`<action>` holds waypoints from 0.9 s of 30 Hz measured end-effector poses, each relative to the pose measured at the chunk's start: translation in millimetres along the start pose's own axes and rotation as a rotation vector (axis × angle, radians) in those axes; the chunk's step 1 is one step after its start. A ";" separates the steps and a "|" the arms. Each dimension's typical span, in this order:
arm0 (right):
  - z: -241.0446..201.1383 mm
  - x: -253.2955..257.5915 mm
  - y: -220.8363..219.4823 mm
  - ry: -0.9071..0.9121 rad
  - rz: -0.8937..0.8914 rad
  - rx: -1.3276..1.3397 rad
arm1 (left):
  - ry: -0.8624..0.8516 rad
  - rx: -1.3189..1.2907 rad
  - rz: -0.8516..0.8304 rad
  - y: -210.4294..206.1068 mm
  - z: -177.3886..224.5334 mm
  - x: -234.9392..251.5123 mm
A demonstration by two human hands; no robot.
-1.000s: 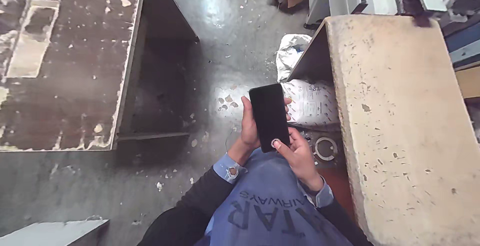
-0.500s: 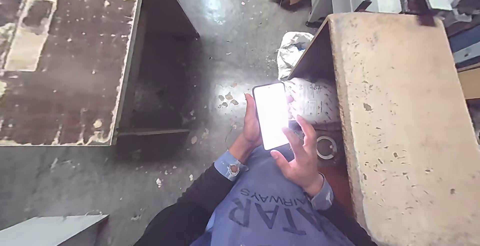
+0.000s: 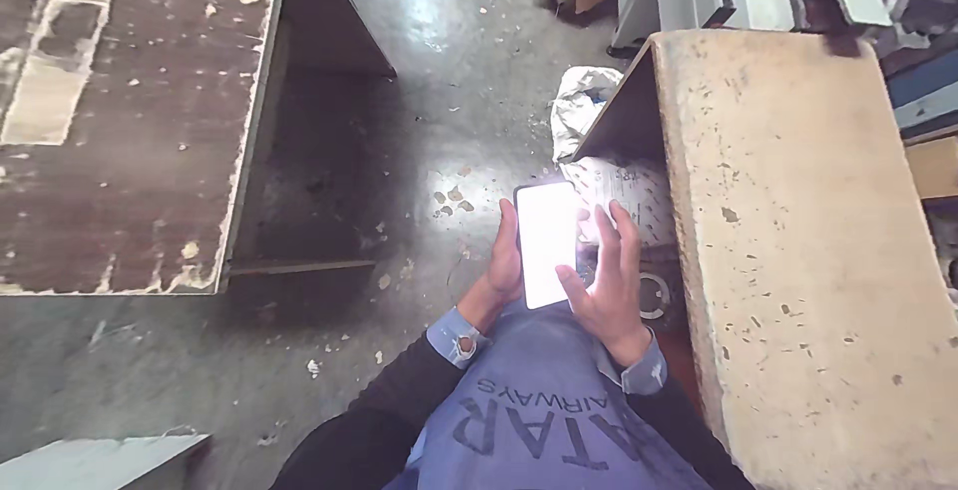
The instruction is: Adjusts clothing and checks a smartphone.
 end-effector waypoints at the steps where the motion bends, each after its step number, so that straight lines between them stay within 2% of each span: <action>1: 1.5 -1.0 1.4 -0.006 0.011 0.018 | 0.009 -0.015 -0.016 1.3 -1.5 0.8; 7: 7.9 -7.7 -9.5 -0.021 -0.080 0.097 | 0.021 -0.046 -0.030 8.4 -4.1 3.8; 17: -0.4 -12.5 -16.7 0.015 -0.117 0.106 | 0.001 -0.019 -0.002 7.5 0.8 1.3; 22: -19.0 -19.1 -15.6 0.069 -0.091 0.121 | 0.023 -0.039 -0.042 10.3 1.6 0.4; 27: -21.0 -23.7 -15.8 0.022 -0.053 0.146 | 0.029 -0.058 -0.011 16.5 9.3 -6.4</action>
Point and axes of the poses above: each hand's wrist, its own x-axis towards the middle knuckle, its own y-axis out of the back of the hand, z = x × y, the point moved 10 cm from there along x, towards the middle knuckle, and after that the axes turned 9 degrees about -x, right-handed, at the moved point
